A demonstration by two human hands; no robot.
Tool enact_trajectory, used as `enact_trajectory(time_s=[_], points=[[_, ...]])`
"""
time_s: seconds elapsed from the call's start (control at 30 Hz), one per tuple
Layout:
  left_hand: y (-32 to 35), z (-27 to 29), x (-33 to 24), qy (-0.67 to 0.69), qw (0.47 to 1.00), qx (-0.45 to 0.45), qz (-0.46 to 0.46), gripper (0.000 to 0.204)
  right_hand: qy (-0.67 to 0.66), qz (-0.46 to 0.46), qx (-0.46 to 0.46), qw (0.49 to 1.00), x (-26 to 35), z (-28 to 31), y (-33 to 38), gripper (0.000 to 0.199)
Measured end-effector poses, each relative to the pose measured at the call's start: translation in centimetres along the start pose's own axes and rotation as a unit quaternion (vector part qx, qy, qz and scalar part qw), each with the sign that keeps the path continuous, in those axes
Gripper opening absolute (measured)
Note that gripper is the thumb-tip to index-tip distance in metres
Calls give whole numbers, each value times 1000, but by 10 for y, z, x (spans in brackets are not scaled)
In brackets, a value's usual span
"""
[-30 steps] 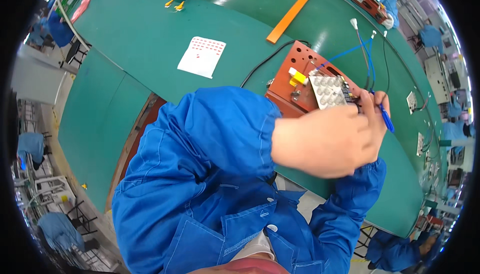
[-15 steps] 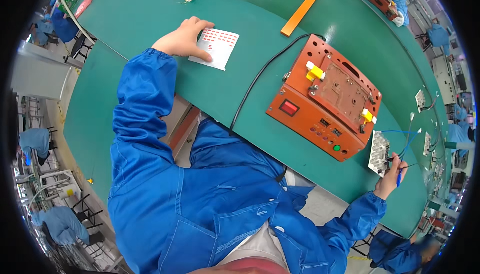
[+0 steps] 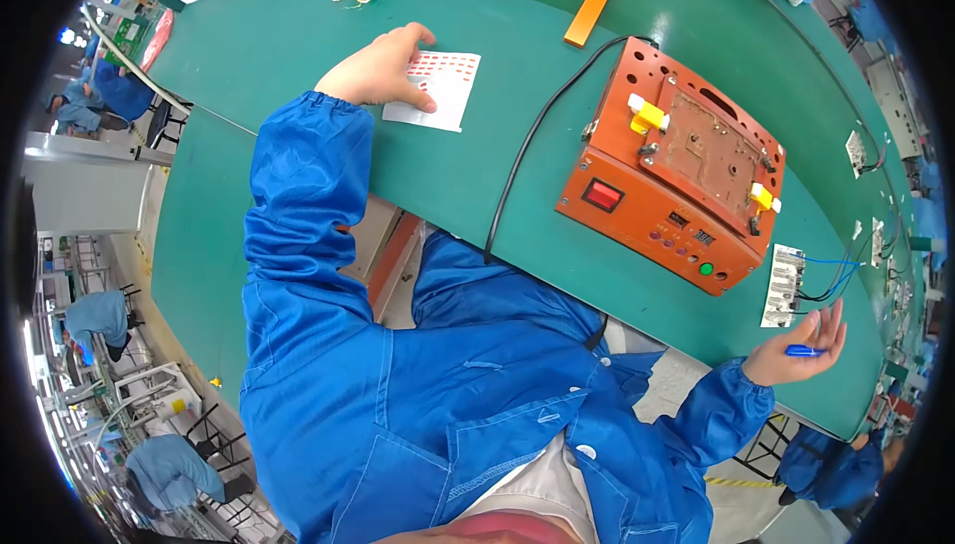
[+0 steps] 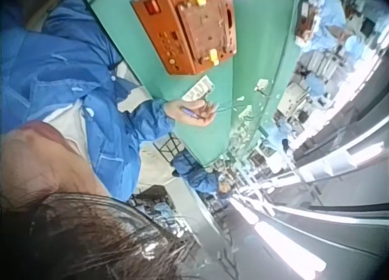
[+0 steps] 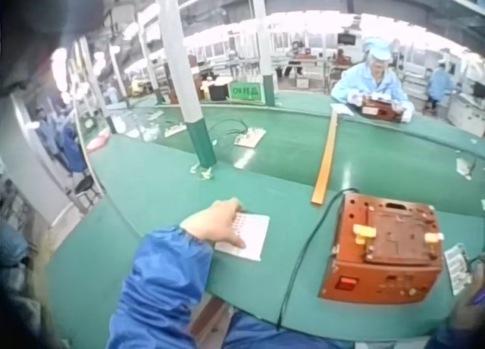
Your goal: Testing and inspecting electronic circuit boards using a test fixture and marking results.
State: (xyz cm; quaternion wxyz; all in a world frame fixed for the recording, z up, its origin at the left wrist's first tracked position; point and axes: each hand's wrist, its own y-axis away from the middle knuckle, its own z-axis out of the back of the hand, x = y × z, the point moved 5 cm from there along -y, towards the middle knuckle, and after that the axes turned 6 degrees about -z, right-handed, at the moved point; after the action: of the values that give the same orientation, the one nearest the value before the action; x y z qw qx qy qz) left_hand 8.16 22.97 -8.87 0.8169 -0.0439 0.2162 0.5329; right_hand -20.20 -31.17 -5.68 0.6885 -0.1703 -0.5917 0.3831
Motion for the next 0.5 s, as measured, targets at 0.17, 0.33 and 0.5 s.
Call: enact_trajectory(time_s=[0.17,0.33,0.5], points=[[2,-1,-3,-31,999,7,6,91,-210,44,287,934,91,-59,59,34],[21,-19,28,-51,988,-131,-61,94,-364,-19,579,730,201,-134,125,41],[28,-27,30,-51,971,-193,-130,90,-375,-206,598,678,240,-242,170,55]])
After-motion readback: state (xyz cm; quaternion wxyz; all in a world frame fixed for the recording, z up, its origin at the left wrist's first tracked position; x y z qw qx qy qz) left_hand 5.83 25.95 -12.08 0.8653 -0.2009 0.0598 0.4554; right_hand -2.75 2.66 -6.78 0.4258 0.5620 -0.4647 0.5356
